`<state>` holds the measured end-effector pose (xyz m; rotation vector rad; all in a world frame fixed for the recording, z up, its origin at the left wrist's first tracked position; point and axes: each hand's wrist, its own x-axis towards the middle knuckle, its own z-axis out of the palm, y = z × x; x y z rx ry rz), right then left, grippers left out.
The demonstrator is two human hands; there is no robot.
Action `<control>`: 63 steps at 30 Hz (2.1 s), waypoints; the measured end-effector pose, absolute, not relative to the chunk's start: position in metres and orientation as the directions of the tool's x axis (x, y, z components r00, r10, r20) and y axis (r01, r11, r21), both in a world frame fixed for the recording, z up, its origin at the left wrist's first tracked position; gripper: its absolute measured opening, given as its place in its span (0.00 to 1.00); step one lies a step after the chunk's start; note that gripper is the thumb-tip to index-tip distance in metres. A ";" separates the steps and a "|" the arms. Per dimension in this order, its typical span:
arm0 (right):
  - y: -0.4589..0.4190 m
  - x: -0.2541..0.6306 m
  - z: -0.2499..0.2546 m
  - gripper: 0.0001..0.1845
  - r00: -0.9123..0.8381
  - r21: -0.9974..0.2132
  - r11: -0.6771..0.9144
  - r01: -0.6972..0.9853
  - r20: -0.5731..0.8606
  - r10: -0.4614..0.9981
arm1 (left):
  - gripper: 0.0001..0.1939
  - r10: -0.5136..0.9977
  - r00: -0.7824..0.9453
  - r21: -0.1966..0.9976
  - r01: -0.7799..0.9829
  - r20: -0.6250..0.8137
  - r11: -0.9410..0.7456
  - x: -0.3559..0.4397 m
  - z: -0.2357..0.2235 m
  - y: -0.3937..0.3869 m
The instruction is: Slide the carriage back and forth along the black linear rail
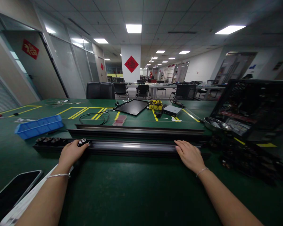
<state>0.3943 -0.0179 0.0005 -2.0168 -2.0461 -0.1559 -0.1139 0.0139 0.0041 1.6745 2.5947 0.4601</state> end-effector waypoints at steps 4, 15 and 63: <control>-0.019 0.394 0.002 0.27 -0.002 -0.103 0.030 0.994 0.258 0.966 | 0.32 0.894 -0.428 0.249 0.887 0.130 0.388 -0.113 0.005 0.014; -0.019 0.393 0.004 0.27 0.003 -0.122 0.029 0.992 0.249 0.968 | 0.28 0.895 -0.423 0.253 0.890 0.143 0.380 -0.110 0.007 0.013; -0.019 0.393 0.003 0.26 -0.007 -0.110 0.037 0.993 0.265 0.964 | 0.30 0.874 -0.481 0.275 0.852 0.074 0.445 -0.106 0.013 0.008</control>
